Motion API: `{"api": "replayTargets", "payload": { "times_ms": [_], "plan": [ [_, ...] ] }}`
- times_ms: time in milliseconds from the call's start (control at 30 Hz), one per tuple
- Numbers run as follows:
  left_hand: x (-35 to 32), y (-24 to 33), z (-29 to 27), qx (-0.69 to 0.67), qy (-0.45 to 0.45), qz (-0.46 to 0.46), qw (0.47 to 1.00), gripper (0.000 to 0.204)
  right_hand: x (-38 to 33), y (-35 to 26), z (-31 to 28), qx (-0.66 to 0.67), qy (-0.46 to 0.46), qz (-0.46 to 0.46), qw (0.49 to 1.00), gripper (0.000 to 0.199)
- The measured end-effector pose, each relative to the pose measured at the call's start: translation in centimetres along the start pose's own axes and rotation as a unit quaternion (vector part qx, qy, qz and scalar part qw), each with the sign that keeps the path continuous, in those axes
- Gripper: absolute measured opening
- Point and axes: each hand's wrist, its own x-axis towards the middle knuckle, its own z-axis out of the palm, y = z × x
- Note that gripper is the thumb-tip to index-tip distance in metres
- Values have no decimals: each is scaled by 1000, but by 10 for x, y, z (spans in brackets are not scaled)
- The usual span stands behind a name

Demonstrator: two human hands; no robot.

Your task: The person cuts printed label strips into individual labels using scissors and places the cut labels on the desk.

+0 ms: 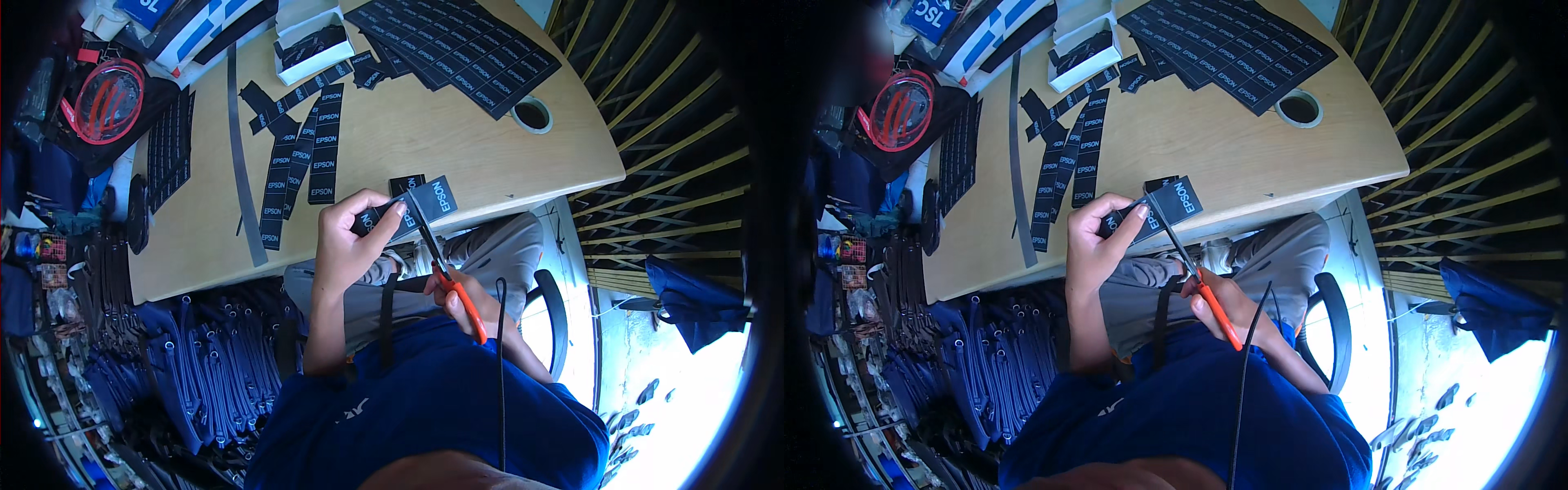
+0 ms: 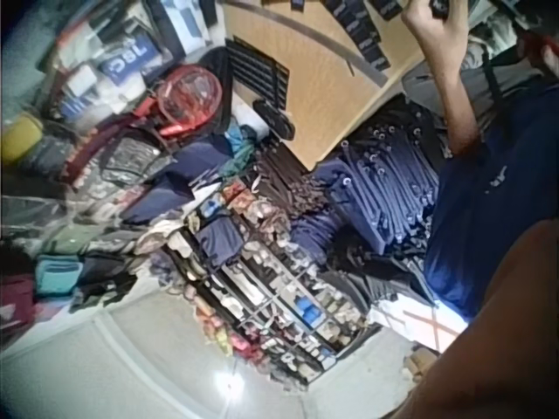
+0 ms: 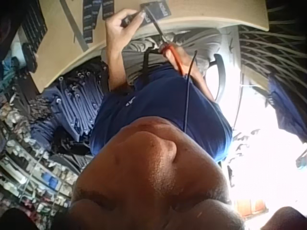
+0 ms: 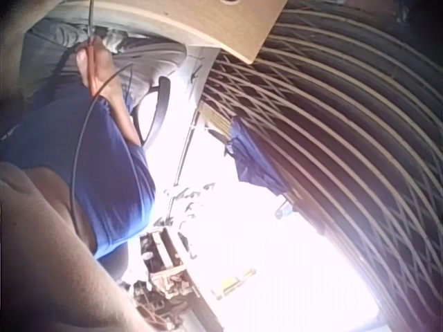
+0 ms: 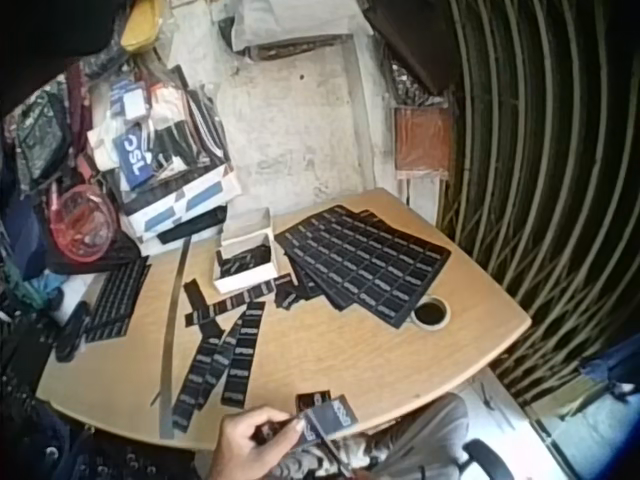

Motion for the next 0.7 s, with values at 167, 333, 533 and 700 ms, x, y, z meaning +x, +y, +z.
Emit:
{"api": "replayTargets", "payload": {
  "times_ms": [167,333,533,700],
  "plan": [
    [2,-3,3,1,-9,-10,1000,11,3,-2,-2,25,9,21,999,80],
    [3,-1,2,-7,-7,-11,1000,11,4,-2,-3,38,11,17,999,79],
    [6,-3,3,-7,-11,-22,1000,11,4,3,-5,39,16,-9,999,78],
    [7,-5,4,-7,-5,-9,1000,11,5,0,-8,45,-10,7,999,78]
  ]
}}
